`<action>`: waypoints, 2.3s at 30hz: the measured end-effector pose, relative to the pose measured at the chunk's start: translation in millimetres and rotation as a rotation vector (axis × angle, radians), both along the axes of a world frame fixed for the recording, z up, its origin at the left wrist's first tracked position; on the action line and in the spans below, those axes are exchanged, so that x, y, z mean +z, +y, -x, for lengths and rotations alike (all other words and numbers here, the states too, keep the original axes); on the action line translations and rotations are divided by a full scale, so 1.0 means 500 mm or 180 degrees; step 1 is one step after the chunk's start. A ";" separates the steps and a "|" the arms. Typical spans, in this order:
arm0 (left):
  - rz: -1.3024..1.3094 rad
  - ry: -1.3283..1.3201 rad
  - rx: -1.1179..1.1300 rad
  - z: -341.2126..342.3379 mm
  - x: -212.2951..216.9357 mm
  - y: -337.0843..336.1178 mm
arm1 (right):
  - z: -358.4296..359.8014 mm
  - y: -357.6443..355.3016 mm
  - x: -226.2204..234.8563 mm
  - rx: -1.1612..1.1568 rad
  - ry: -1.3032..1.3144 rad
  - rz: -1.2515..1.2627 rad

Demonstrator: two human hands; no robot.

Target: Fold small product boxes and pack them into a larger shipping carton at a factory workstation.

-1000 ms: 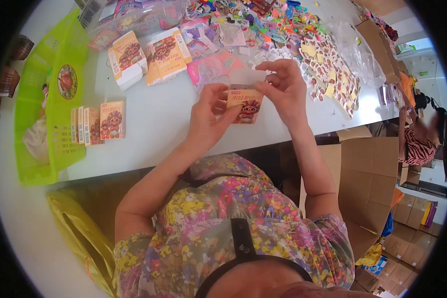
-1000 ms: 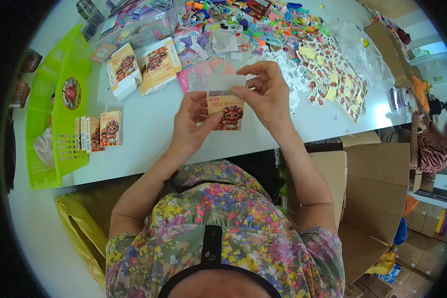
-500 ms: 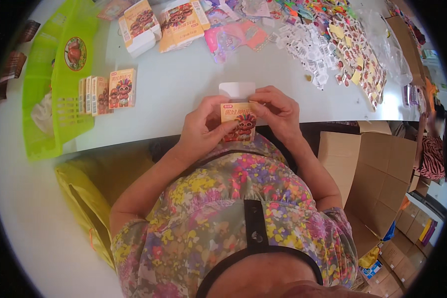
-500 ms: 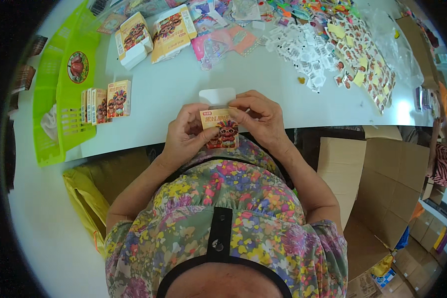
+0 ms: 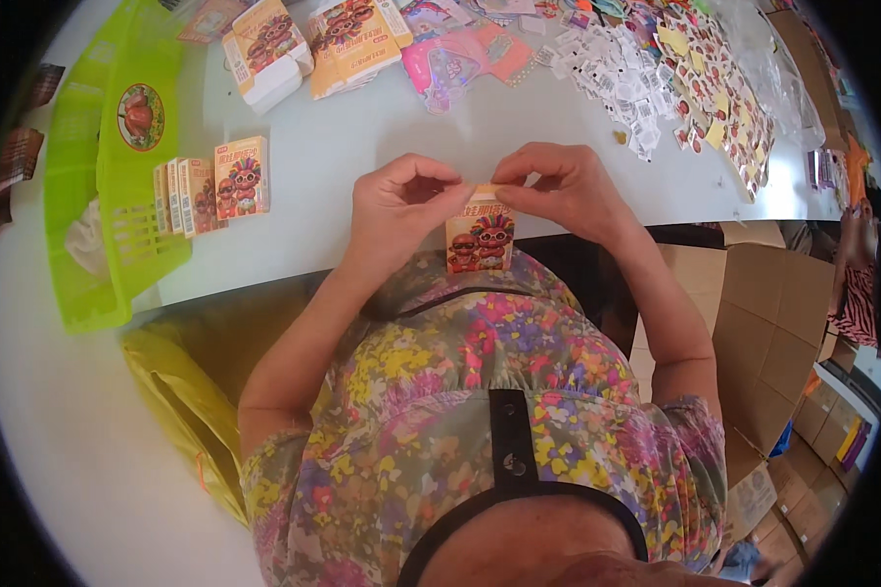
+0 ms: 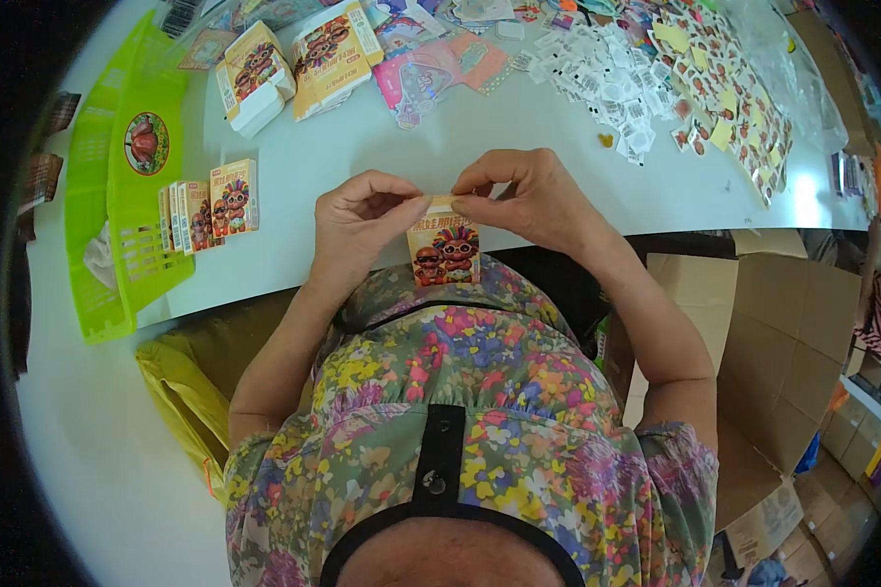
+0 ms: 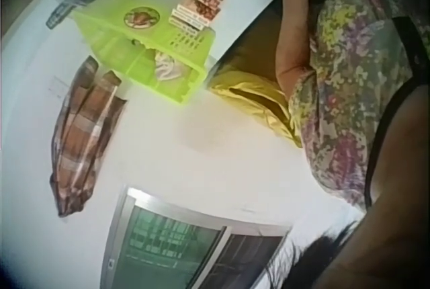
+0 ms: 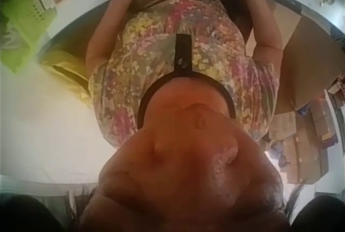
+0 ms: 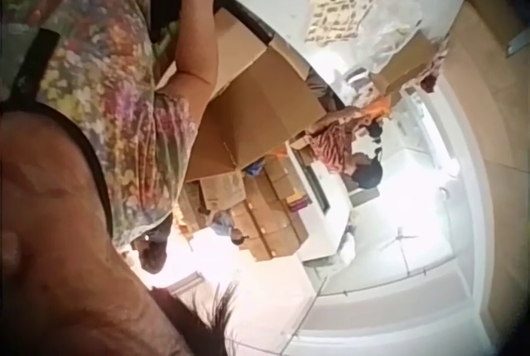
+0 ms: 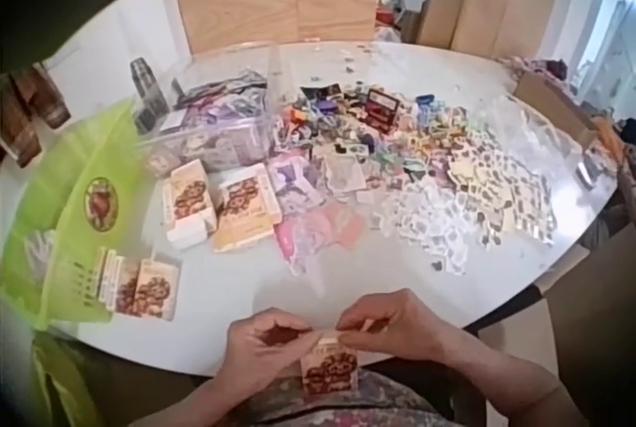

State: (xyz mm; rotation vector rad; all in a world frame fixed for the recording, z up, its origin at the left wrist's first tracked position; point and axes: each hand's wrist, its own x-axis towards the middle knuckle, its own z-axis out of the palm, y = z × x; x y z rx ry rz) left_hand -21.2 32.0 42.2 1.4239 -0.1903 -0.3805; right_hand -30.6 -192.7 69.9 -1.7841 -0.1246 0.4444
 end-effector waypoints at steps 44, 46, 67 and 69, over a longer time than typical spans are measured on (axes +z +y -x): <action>-0.0199 -0.0574 0.2818 0.083 -0.063 0.286 | -0.235 0.445 -0.046 0.1599 -0.0285 -0.0240; 0.0104 -0.0536 0.2761 0.085 -0.068 0.290 | -0.240 0.427 -0.053 0.1696 -0.0276 -0.0672; -0.2255 -0.1505 0.3417 -0.002 -0.034 0.315 | -0.241 0.396 -0.062 0.0837 -0.2362 0.0467; -0.2271 -0.1406 0.3413 0.003 -0.042 0.322 | -0.262 0.335 -0.074 -0.0164 -0.2753 0.0700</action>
